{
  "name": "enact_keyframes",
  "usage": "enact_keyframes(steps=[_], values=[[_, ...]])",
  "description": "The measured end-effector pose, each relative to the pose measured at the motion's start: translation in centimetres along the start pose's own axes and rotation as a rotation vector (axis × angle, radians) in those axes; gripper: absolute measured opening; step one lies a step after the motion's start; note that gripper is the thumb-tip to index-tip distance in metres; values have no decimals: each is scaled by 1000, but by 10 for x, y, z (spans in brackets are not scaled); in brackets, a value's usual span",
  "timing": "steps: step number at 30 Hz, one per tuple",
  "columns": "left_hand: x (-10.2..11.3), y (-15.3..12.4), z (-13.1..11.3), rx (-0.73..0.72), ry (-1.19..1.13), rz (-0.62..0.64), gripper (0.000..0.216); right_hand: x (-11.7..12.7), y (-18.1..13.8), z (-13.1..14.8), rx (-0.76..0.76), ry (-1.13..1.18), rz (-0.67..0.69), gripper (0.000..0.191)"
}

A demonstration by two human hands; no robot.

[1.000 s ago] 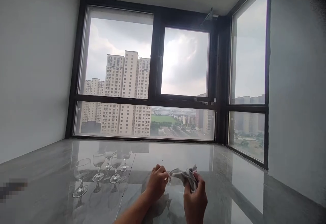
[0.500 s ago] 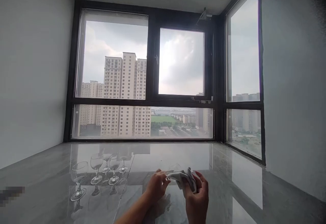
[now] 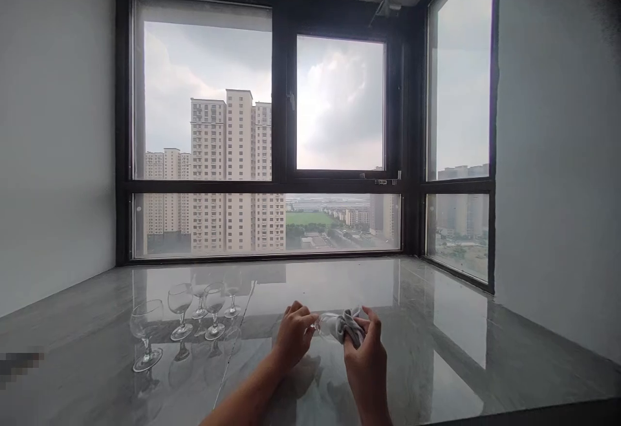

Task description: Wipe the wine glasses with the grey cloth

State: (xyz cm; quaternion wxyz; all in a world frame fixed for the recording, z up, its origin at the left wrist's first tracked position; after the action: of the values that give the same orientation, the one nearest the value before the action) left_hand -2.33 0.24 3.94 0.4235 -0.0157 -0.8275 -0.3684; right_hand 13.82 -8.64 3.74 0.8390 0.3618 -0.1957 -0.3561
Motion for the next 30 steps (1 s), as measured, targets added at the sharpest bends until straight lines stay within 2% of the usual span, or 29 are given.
enact_keyframes(steps=[3, 6, 10, 13, 17, 20, 24, 30], values=[[-1, 0, -2, -26, -24, 15, 28, 7, 4, -1, -116, 66, 4, 60], [-7, 0, 1, 35, -102, 8, 25, 12, 6, -5, -242, 211, 7, 70], [-17, 4, 15, 245, -275, -44, 11, 19, 4, -9, -346, 237, -186, 76], [-21, 9, 27, 391, -366, -46, 5, 22, 3, -10, -334, 155, -255, 71], [-17, 13, 36, 488, -308, -91, 8, 19, 2, -14, -315, 139, -198, 69], [-15, 13, 39, 559, -216, -58, 14, 16, 0, -16, -312, 114, -156, 65], [-15, 11, 38, 552, -219, 6, 20, 13, -2, -19, -311, 79, -125, 62], [-17, 10, 36, 558, -237, 22, 11, 13, -3, -20, -314, 51, -102, 62]])
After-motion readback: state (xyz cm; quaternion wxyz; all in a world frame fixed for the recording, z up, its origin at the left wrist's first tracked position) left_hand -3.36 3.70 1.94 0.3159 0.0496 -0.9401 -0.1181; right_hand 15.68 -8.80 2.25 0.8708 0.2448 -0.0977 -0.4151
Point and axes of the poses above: each hand's wrist, its own y-axis towards the middle knuckle, its own x-axis out of the back of the hand, z = x × y, the point moved 2 cm from there along y, towards the middle knuckle, and after that the axes turned 10 degrees about x, right-handed, at the moved point
